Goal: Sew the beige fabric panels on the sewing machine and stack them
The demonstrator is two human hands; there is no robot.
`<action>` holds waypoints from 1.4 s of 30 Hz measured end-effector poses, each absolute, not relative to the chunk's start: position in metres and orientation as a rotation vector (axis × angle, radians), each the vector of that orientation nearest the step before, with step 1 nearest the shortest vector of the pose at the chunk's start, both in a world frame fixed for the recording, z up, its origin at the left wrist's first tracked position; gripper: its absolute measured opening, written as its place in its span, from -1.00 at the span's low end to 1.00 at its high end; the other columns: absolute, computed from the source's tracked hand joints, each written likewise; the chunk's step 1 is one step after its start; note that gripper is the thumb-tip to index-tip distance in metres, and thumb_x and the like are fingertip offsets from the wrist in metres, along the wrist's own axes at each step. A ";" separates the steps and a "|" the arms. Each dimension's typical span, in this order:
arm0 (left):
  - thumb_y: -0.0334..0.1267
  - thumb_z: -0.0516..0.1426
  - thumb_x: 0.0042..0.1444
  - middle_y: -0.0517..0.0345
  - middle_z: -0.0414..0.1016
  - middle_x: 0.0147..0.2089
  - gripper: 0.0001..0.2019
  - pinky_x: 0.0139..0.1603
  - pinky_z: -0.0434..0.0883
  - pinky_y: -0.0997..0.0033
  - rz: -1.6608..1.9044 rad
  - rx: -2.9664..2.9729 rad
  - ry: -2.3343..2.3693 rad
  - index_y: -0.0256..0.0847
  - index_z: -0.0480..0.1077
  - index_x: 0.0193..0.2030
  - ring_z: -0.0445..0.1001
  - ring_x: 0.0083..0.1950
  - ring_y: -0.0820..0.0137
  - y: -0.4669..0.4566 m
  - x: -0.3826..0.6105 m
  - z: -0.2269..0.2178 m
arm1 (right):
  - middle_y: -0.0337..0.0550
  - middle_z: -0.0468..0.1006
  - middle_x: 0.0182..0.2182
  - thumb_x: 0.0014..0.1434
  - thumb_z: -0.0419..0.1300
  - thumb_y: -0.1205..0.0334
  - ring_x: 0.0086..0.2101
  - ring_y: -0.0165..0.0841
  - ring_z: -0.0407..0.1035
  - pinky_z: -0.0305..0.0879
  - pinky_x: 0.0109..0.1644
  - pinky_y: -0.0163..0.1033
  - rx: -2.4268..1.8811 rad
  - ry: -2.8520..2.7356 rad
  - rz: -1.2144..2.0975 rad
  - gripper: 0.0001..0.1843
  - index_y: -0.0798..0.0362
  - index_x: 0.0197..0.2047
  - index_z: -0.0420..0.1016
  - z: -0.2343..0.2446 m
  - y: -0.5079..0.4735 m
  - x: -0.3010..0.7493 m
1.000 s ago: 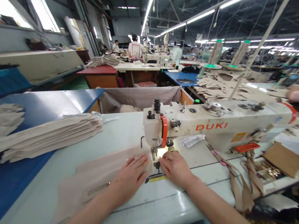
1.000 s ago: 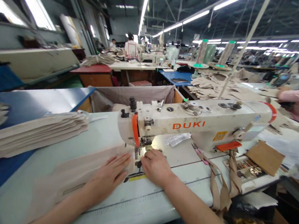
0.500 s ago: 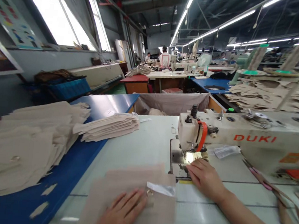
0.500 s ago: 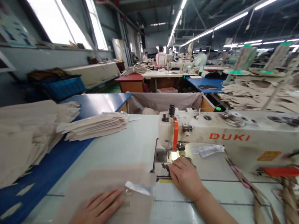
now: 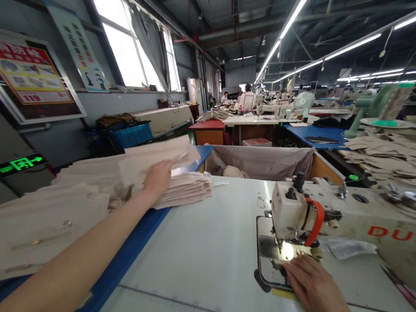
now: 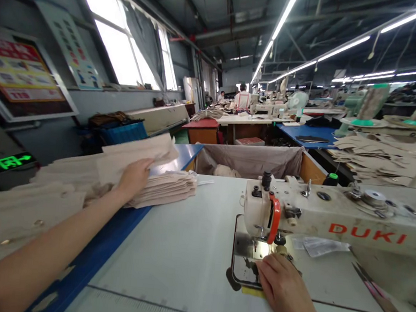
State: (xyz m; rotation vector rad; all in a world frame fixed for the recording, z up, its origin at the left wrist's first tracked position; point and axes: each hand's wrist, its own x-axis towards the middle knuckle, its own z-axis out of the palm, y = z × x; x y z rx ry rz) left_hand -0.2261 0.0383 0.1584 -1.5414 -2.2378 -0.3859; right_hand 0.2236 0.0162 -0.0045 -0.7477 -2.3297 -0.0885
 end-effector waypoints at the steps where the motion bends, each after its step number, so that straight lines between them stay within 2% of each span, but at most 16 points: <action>1: -0.49 -0.06 0.12 -0.09 0.46 0.17 -0.55 0.25 0.27 0.21 -0.347 -1.549 -2.277 -0.30 0.41 0.12 0.39 0.22 0.18 0.045 -0.228 0.144 | -0.07 0.57 -0.29 0.34 -0.04 0.31 -0.27 -0.27 0.45 0.41 -0.17 -0.18 -0.751 -2.327 -0.096 -0.71 -0.01 -0.17 0.51 -0.006 0.017 0.223; 3: -0.44 -0.03 0.12 -0.17 0.45 0.17 -0.56 0.19 0.30 0.01 -0.286 -1.540 -2.344 -0.27 0.41 0.13 0.38 0.22 0.06 0.049 -0.232 0.115 | -0.08 0.57 -0.29 0.33 -0.04 0.32 -0.28 -0.27 0.46 0.42 -0.18 -0.18 -0.748 -2.325 -0.104 -0.72 -0.02 -0.17 0.51 -0.008 0.017 0.223; 6: -0.28 0.01 0.18 -0.25 0.28 0.30 -0.52 0.22 0.21 -0.18 -0.242 -1.537 -2.365 -0.27 0.28 0.25 0.21 0.33 -0.05 0.042 -0.236 0.089 | -0.10 0.57 -0.30 0.33 -0.02 0.30 -0.28 -0.28 0.47 0.42 -0.18 -0.18 -0.719 -2.309 -0.130 -0.73 -0.04 -0.16 0.51 -0.008 0.018 0.223; 9: -0.14 0.05 0.19 -0.27 0.11 0.39 -0.42 0.30 0.09 -0.14 -0.226 -1.561 -2.314 -0.33 0.17 0.32 0.03 0.41 -0.04 0.024 -0.236 0.086 | -0.12 0.59 -0.30 0.35 -0.03 0.23 -0.27 -0.29 0.48 0.39 -0.13 -0.19 -0.635 -2.283 -0.205 -0.73 -0.04 -0.14 0.50 -0.007 0.020 0.226; 11: -0.12 0.08 0.16 -0.19 0.07 0.42 -0.38 0.35 0.04 -0.06 -0.220 -1.576 -2.269 -0.30 0.14 0.33 0.00 0.43 0.03 0.005 -0.235 0.087 | -0.15 0.60 -0.32 0.38 -0.05 0.16 -0.29 -0.31 0.48 0.37 -0.13 -0.23 -0.568 -2.278 -0.259 -0.71 -0.04 -0.15 0.51 -0.006 0.023 0.228; 14: -0.15 0.07 0.16 -0.11 0.10 0.41 -0.41 0.37 0.03 0.02 -0.222 -1.546 -2.224 -0.24 0.14 0.33 0.05 0.41 0.10 -0.039 -0.238 0.081 | -0.20 0.61 -0.32 0.39 -0.05 0.07 -0.30 -0.34 0.49 0.36 -0.16 -0.27 -0.515 -2.292 -0.309 -0.67 -0.04 -0.17 0.52 -0.008 0.028 0.231; 18: -0.17 -0.09 0.23 -0.31 0.12 0.37 -0.47 0.30 0.14 -0.02 -0.373 -1.201 -2.277 -0.42 0.16 0.28 0.11 0.38 0.02 -0.113 -0.268 0.064 | -0.21 0.61 -0.30 0.38 -0.04 0.00 -0.28 -0.34 0.49 0.35 -0.11 -0.26 -0.519 -2.299 -0.329 -0.62 -0.04 -0.18 0.54 -0.015 0.031 0.235; 21: -0.16 -0.12 0.20 -0.38 0.32 0.21 -0.49 0.20 0.28 0.01 -0.464 -0.962 -2.361 -0.47 0.24 0.18 0.30 0.25 -0.02 -0.161 -0.302 0.056 | -0.20 0.62 -0.29 0.36 -0.03 -0.03 -0.27 -0.32 0.50 0.35 -0.10 -0.23 -0.532 -2.303 -0.341 -0.61 -0.04 -0.18 0.56 -0.021 0.032 0.238; 24: -0.15 -0.05 0.12 -0.28 0.48 0.03 -0.55 0.15 0.34 0.07 -0.413 -0.997 -2.421 -0.39 0.36 0.04 0.43 0.10 0.01 -0.188 -0.327 0.057 | -0.20 0.62 -0.28 0.36 -0.03 -0.03 -0.26 -0.31 0.50 0.35 -0.11 -0.23 -0.524 -2.319 -0.351 -0.61 -0.04 -0.17 0.56 -0.023 0.034 0.240; 30: -0.15 -0.05 0.12 -0.15 0.50 0.05 -0.62 0.15 0.34 0.16 -0.273 -1.183 -2.416 -0.26 0.41 -0.03 0.43 0.11 0.10 -0.199 -0.328 0.068 | -0.19 0.62 -0.29 0.36 -0.05 -0.04 -0.27 -0.30 0.50 0.36 -0.11 -0.23 -0.530 -2.319 -0.371 -0.58 -0.04 -0.20 0.58 -0.023 0.034 0.239; 37: -0.16 -0.05 0.14 -0.31 0.47 0.05 -0.62 0.13 0.33 0.03 -0.231 -1.242 -2.393 -0.33 0.42 -0.06 0.42 0.12 -0.02 -0.194 -0.320 0.071 | -0.18 0.62 -0.29 0.36 -0.04 -0.03 -0.26 -0.30 0.50 0.38 -0.12 -0.24 -0.576 -2.335 -0.314 -0.59 -0.05 -0.19 0.58 -0.024 0.033 0.239; 42: -0.18 -0.06 0.11 -0.15 0.55 -0.08 -0.71 0.08 0.38 0.13 -0.325 -1.269 -2.397 -0.20 0.45 -0.25 0.50 0.00 0.09 -0.193 -0.322 0.079 | -0.16 0.62 -0.29 0.36 -0.04 -0.02 -0.26 -0.29 0.50 0.39 -0.12 -0.23 -0.559 -2.331 -0.341 -0.59 -0.04 -0.20 0.58 -0.023 0.033 0.239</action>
